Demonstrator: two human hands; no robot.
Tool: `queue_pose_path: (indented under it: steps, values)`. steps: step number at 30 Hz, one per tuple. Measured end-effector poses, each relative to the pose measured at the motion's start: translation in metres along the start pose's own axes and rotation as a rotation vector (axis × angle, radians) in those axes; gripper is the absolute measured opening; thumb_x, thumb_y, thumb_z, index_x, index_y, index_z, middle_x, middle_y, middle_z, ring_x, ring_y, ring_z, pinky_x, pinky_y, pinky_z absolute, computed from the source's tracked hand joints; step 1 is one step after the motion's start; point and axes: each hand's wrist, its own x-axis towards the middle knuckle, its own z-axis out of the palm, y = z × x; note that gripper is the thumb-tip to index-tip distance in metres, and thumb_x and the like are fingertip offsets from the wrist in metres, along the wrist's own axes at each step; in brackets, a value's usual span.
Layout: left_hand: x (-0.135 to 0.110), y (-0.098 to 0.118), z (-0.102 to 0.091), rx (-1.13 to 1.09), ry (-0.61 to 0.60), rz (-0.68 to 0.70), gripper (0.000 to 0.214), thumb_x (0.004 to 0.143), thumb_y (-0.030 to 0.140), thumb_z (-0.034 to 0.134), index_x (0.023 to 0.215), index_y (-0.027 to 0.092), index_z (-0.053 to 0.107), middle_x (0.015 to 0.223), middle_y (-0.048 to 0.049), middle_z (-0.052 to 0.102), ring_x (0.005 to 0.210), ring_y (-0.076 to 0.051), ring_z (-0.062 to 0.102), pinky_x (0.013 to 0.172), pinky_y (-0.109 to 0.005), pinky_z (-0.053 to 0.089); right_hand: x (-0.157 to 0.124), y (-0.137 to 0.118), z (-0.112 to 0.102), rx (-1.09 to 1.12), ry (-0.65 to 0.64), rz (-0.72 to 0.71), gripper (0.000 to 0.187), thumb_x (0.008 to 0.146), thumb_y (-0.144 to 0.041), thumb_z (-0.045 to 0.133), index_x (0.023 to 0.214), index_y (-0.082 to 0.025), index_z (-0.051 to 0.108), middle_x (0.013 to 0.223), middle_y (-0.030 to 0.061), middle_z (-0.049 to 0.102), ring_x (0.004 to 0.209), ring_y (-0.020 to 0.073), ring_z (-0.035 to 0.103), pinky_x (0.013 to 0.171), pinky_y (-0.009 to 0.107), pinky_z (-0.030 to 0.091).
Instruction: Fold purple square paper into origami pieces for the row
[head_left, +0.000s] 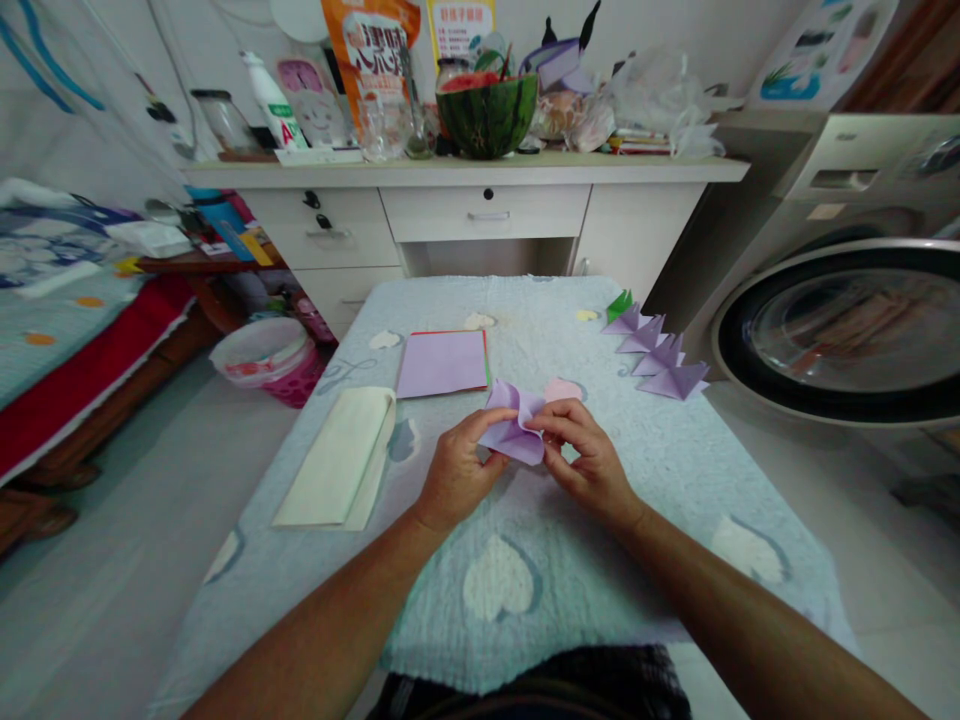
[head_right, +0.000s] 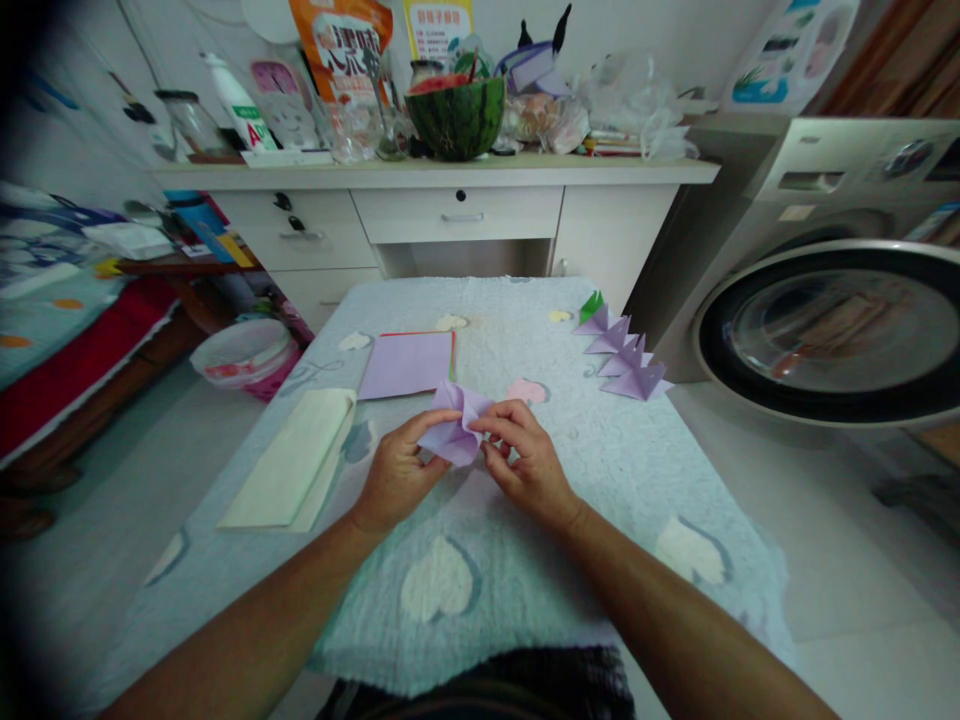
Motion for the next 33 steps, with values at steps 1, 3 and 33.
queue_pose_path:
  steps: [1, 3, 33]
  values:
    - [-0.0002, -0.0006, 0.0002, -0.004, -0.004, -0.013, 0.041, 0.078, 0.012, 0.068, 0.117, 0.023, 0.063, 0.112, -0.003, 0.07, 0.096, -0.017, 0.067, 0.089, -0.028, 0.052, -0.0001, 0.0002, -0.0002, -0.016, -0.002, -0.024, 0.038, 0.085, -0.005, 0.05, 0.112, -0.027, 0.065, 0.099, 0.0048, 0.053, 0.085, 0.0138, 0.055, 0.065, 0.025, 0.05]
    - [-0.0007, -0.002, 0.0007, -0.023, -0.016, -0.04, 0.041, 0.079, 0.016, 0.069, 0.118, 0.024, 0.062, 0.113, -0.0031, 0.069, 0.095, -0.017, 0.067, 0.087, -0.027, 0.052, -0.0003, 0.0006, -0.0006, -0.047, -0.003, -0.069, 0.04, 0.085, -0.004, 0.05, 0.114, -0.028, 0.064, 0.099, 0.0048, 0.053, 0.088, 0.0147, 0.056, 0.067, 0.026, 0.05]
    - [-0.0003, -0.0016, -0.0014, -0.102, -0.041, -0.07, 0.039, 0.076, 0.009, 0.065, 0.113, 0.021, 0.064, 0.104, -0.0036, 0.07, 0.077, -0.011, 0.065, 0.065, -0.018, 0.051, -0.0016, 0.0035, -0.002, -0.139, -0.032, -0.122, 0.028, 0.086, -0.006, 0.05, 0.104, -0.024, 0.062, 0.095, 0.0048, 0.053, 0.085, 0.0157, 0.054, 0.068, 0.029, 0.049]
